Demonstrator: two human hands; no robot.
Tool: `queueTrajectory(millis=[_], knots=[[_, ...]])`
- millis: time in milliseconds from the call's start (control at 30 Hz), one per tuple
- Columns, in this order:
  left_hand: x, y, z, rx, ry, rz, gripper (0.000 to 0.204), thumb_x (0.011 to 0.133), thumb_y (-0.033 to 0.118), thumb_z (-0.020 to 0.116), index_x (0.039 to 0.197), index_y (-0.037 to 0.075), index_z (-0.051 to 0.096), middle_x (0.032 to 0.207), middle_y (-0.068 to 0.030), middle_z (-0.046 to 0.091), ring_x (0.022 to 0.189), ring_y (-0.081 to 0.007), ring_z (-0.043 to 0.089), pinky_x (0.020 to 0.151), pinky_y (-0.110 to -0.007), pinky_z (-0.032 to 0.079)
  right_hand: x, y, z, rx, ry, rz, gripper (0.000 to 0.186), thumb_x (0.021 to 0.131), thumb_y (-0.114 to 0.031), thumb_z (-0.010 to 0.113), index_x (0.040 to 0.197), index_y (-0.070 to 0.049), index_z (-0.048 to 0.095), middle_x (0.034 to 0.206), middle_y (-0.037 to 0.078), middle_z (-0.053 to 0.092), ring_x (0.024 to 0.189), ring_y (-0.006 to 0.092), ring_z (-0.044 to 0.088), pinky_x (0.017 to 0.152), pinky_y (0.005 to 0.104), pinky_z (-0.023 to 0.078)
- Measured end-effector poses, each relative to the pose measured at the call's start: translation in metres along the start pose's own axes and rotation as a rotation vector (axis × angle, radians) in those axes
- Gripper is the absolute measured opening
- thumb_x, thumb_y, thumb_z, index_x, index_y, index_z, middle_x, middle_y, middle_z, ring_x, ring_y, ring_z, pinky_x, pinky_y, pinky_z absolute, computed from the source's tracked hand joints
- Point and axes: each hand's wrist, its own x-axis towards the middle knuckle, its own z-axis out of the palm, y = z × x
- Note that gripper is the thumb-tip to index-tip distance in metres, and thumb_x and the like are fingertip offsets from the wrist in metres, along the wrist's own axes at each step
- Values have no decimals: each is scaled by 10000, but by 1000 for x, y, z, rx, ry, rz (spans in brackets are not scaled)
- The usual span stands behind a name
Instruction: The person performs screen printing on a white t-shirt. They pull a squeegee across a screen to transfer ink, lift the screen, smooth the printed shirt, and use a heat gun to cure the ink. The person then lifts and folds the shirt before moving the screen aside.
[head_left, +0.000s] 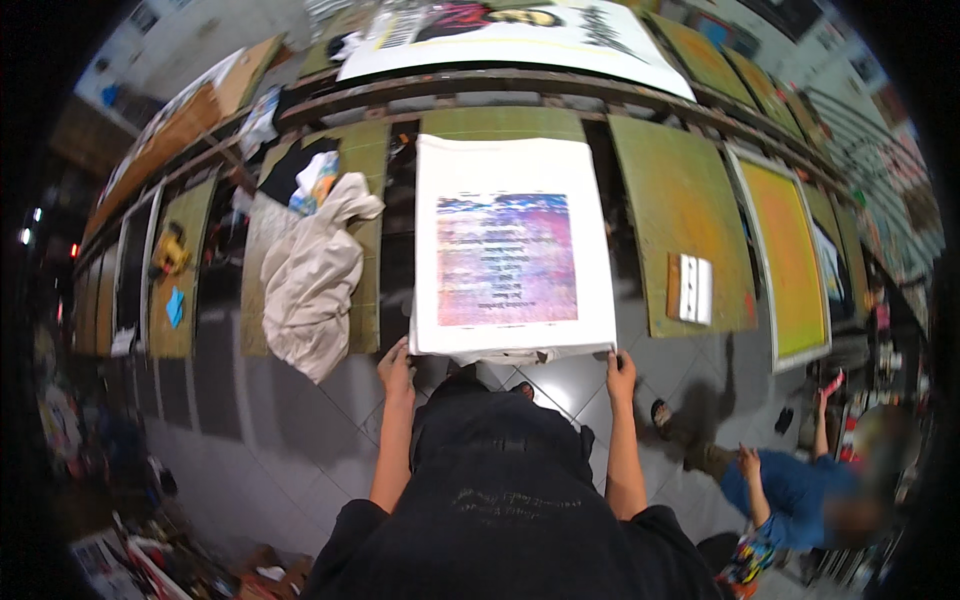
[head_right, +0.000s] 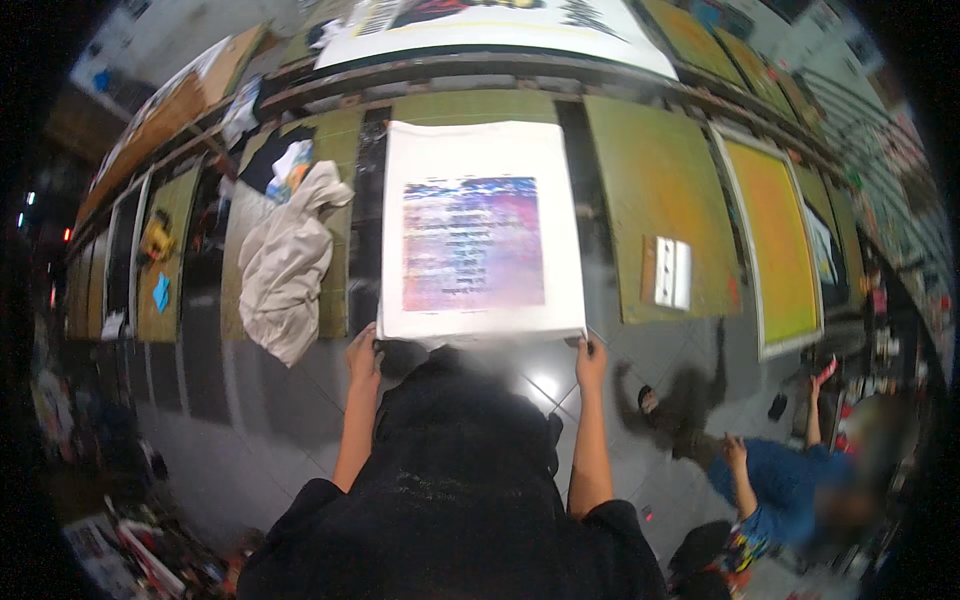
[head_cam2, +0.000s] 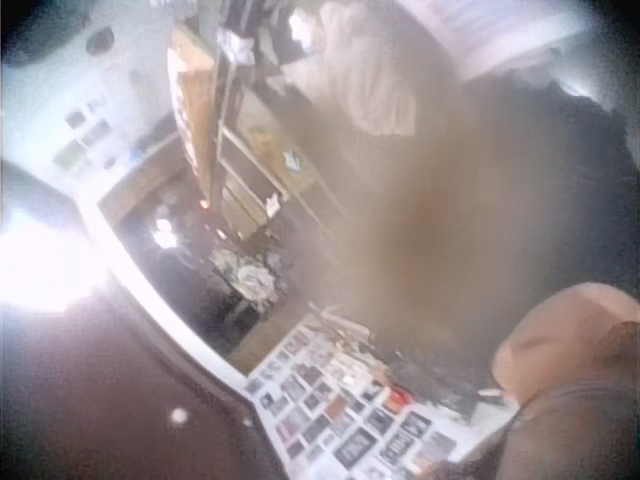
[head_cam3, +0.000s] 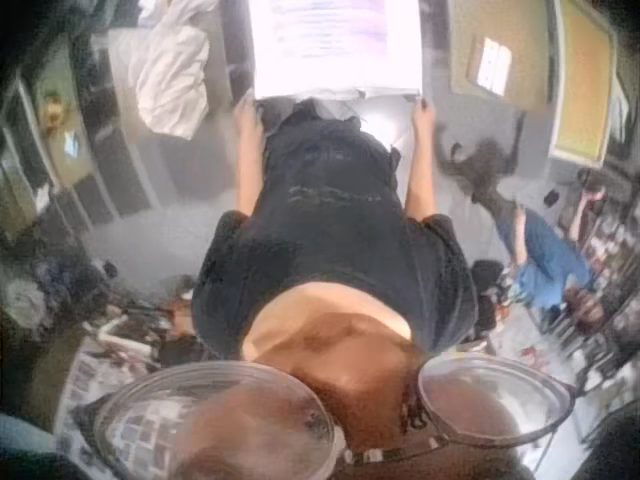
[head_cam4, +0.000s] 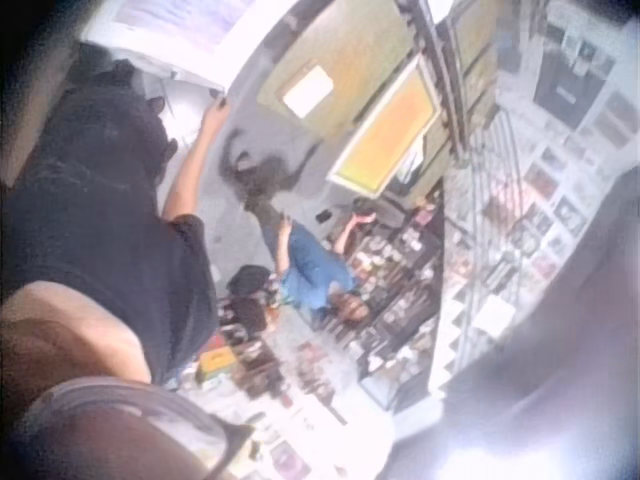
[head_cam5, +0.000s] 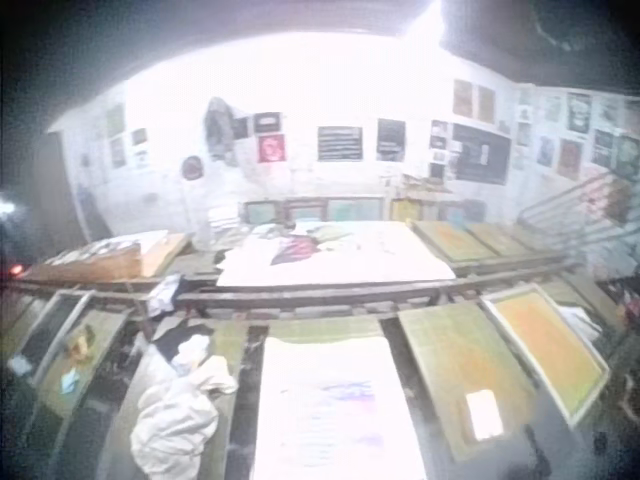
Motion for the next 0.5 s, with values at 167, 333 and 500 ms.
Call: queueTrajectory(millis=[167,333,500], knots=[[-20,3,-4,114,-137,80,388,913,50,690,1296,-14,699,1046,-85,713,839,-139,695,741,-274,574,1,-16,9,89,-142,107,271,1024,-172,619,1147,66,666,1047,147,724,986,211,660,894,355,500],[3,-41,-22,361,-142,328,382,853,84,785,1225,9,742,1115,-130,709,890,-210,716,815,-331,566,-2,-25,15,105,-117,136,296,1022,-121,597,1250,66,618,1116,127,703,1032,202,637,928,351,485],[3,-17,-15,581,-137,455,306,861,144,797,1135,11,769,1059,-167,738,896,-249,740,813,-359,569,-11,-46,28,-18,-66,116,350,999,-82,607,1316,62,579,1137,120,689,1004,198,626,901,338,493]])
